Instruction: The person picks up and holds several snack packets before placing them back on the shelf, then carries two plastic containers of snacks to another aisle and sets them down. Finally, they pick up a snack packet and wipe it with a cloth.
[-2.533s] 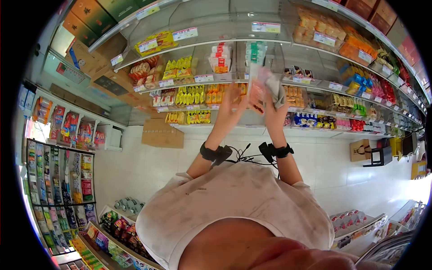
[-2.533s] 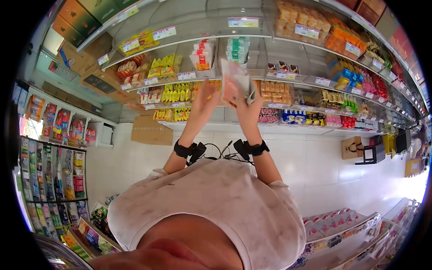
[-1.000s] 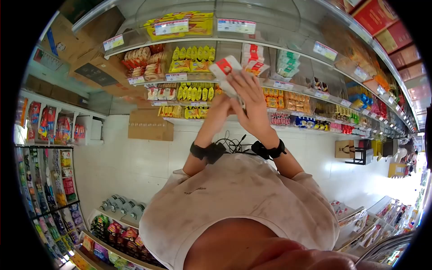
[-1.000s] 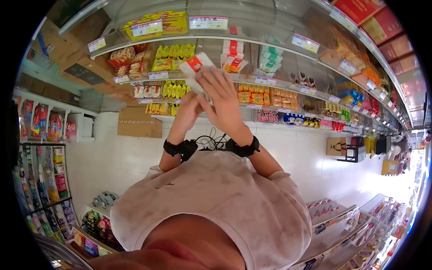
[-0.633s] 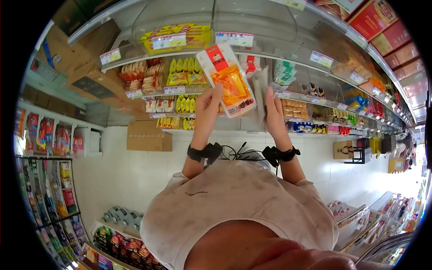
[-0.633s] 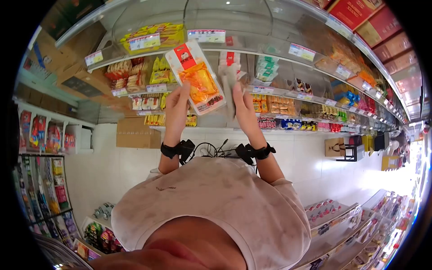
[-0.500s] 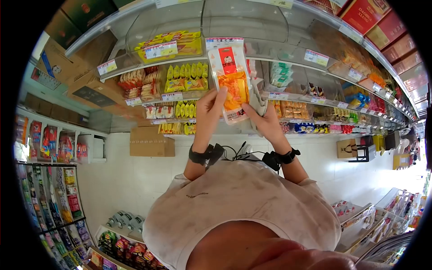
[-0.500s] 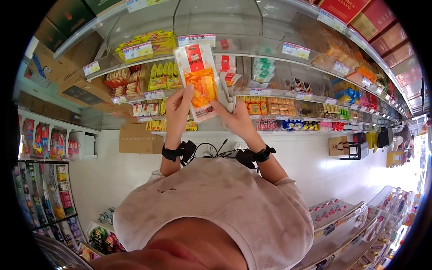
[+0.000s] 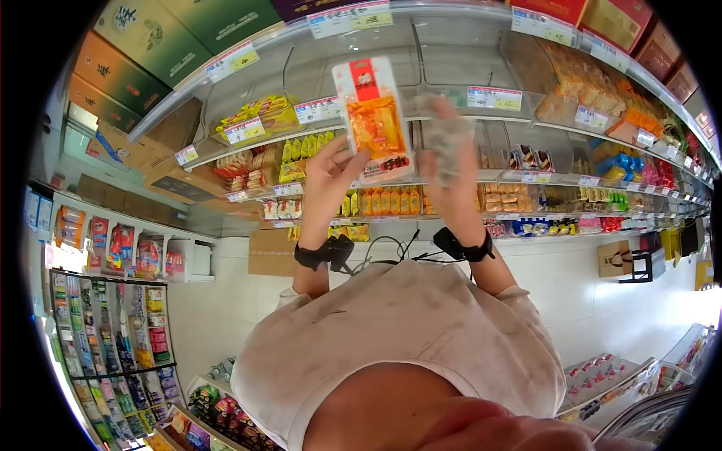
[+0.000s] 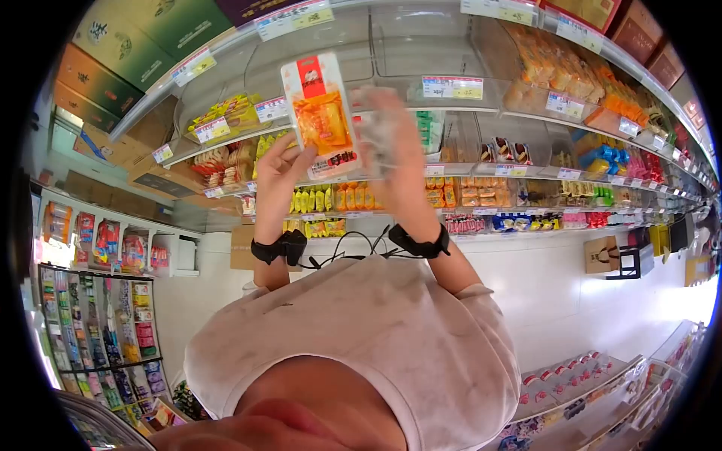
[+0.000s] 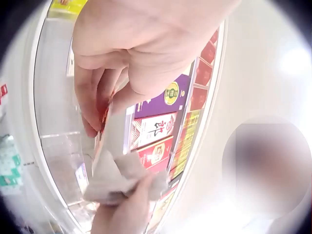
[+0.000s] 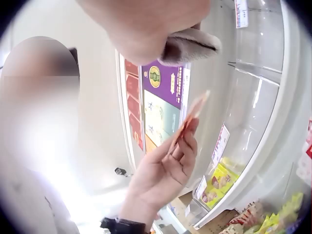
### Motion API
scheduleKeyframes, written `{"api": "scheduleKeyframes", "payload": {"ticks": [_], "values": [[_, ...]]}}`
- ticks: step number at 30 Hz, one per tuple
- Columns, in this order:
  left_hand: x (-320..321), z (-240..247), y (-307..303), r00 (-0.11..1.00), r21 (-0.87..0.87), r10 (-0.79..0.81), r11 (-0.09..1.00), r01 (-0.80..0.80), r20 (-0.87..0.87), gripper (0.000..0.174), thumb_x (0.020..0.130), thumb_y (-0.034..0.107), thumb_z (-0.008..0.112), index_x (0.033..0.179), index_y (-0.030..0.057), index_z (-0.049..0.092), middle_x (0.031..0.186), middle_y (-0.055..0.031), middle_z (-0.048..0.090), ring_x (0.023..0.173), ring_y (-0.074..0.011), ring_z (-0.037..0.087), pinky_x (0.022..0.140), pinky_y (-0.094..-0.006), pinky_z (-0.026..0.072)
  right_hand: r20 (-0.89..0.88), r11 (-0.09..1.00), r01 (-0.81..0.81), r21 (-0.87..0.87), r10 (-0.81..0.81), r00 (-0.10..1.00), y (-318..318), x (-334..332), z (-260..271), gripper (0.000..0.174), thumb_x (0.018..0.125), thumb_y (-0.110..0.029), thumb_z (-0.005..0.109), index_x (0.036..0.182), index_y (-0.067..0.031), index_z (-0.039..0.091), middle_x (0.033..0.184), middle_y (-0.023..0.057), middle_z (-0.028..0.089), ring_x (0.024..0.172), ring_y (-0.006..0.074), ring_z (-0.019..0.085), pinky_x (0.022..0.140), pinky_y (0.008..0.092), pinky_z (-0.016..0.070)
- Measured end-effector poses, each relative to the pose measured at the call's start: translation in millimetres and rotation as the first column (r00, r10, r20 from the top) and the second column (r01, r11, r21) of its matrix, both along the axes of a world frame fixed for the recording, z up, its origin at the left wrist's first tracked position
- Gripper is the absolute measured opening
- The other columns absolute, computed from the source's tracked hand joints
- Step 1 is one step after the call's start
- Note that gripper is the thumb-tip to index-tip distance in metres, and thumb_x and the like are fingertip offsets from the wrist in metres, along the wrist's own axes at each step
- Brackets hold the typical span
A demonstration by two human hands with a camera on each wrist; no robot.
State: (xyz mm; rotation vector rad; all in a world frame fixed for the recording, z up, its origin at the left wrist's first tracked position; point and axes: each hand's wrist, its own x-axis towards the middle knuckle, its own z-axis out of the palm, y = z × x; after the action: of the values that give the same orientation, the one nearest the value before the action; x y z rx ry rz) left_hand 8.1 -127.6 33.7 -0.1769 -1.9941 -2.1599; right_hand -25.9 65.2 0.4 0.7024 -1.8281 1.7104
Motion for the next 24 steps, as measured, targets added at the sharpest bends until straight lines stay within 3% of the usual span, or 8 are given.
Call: {"api": "scheduleKeyframes", "payload": {"ticks": [2,4,7,11,12,15,21,24], "values": [[-10,-1,11,1.000,0.024,0.024,0.999,-0.024,0.011,0.039,0.095,0.008,0.065,0.132,-0.0042,0.055,0.098,-0.0080,0.073,0.080,-0.0049,0.063,0.069,-0.0195,0.0472,-0.032,0.981,-0.091,0.169,0.098,0.995,-7,-3,0,0.064,0.079,0.009,0.058,0.140,-0.0015,0.045,0.147,0.0176,0.046,0.140,0.0358,0.039,0.110,0.0411,0.0387],[-29,-7,5,0.997,0.058,0.070,0.996,-0.070,0.012,0.042,0.096,0.011,0.065,0.134,-0.0026,0.054,0.091,-0.0059,0.073,0.074,-0.0028,0.061,0.061,-0.0179,0.0442,-0.223,0.906,0.067,0.417,0.031,0.974,-10,-2,13,0.072,0.069,0.010,0.060,0.139,-0.0030,0.048,0.149,0.0173,0.043,0.141,0.0390,0.035,0.112,0.0445,0.0376],[-47,8,9,0.995,0.069,0.098,0.993,-0.099,0.017,0.047,0.096,0.014,0.065,0.138,0.0002,0.050,0.083,-0.0023,0.071,0.067,-0.0010,0.058,0.052,-0.0168,0.0373,-0.227,0.903,-0.044,0.428,0.155,0.961,4,-10,16,0.074,0.063,0.010,0.061,0.136,-0.0040,0.052,0.149,0.0162,0.042,0.142,0.0367,0.035,0.113,0.0454,0.0374],[-64,34,24,0.968,-0.095,0.156,0.980,-0.177,-0.195,0.045,0.098,0.012,0.061,0.141,0.0024,0.050,0.102,-0.0070,0.072,0.082,-0.0063,0.066,0.061,-0.0179,0.0481,-0.213,0.895,-0.127,0.427,0.236,0.948,15,-21,20,0.073,0.063,0.010,0.062,0.134,-0.0032,0.051,0.145,0.0155,0.044,0.141,0.0358,0.036,0.113,0.0448,0.0384],[-74,34,15,0.967,-0.205,0.131,0.963,-0.177,-0.219,0.036,0.100,0.013,0.058,0.133,0.0003,0.057,0.110,-0.0098,0.071,0.092,-0.0092,0.066,0.073,-0.0209,0.0512,-0.204,0.894,-0.150,0.422,0.255,0.945,18,-24,21,0.072,0.063,0.010,0.062,0.134,-0.0030,0.051,0.144,0.0153,0.044,0.141,0.0360,0.036,0.112,0.0449,0.0386],[-105,36,8,0.945,-0.305,0.124,0.927,-0.220,-0.304,0.030,0.101,0.015,0.056,0.125,-0.0017,0.063,0.109,-0.0097,0.071,0.095,-0.0100,0.064,0.080,-0.0230,0.0498,-0.196,0.915,-0.177,0.364,0.260,0.946,19,-28,15,0.070,0.065,0.009,0.061,0.133,-0.0023,0.051,0.143,0.0151,0.045,0.140,0.0364,0.038,0.112,0.0453,0.0394],[-177,28,-4,0.967,-0.543,-0.118,0.840,-0.025,-0.227,0.031,0.100,0.021,0.057,0.120,-0.0016,0.065,0.105,-0.0083,0.072,0.096,-0.0111,0.064,0.082,-0.0251,0.0492,-0.149,0.933,-0.149,0.328,0.207,0.967,24,-26,5,0.063,0.071,0.004,0.063,0.132,-0.0011,0.051,0.141,0.0155,0.046,0.135,0.0384,0.042,0.108,0.0443,0.0426],[-207,11,-7,0.954,-0.732,-0.292,0.665,0.146,-0.075,0.036,0.100,0.028,0.056,0.117,-0.0020,0.066,0.104,-0.0121,0.072,0.093,-0.0177,0.066,0.082,-0.0296,0.0500,-0.153,0.949,-0.094,0.300,0.145,0.978,26,-23,9,0.056,0.078,-0.001,0.065,0.132,-0.0004,0.051,0.139,0.0162,0.048,0.130,0.0395,0.046,0.105,0.0425,0.0440]]}}
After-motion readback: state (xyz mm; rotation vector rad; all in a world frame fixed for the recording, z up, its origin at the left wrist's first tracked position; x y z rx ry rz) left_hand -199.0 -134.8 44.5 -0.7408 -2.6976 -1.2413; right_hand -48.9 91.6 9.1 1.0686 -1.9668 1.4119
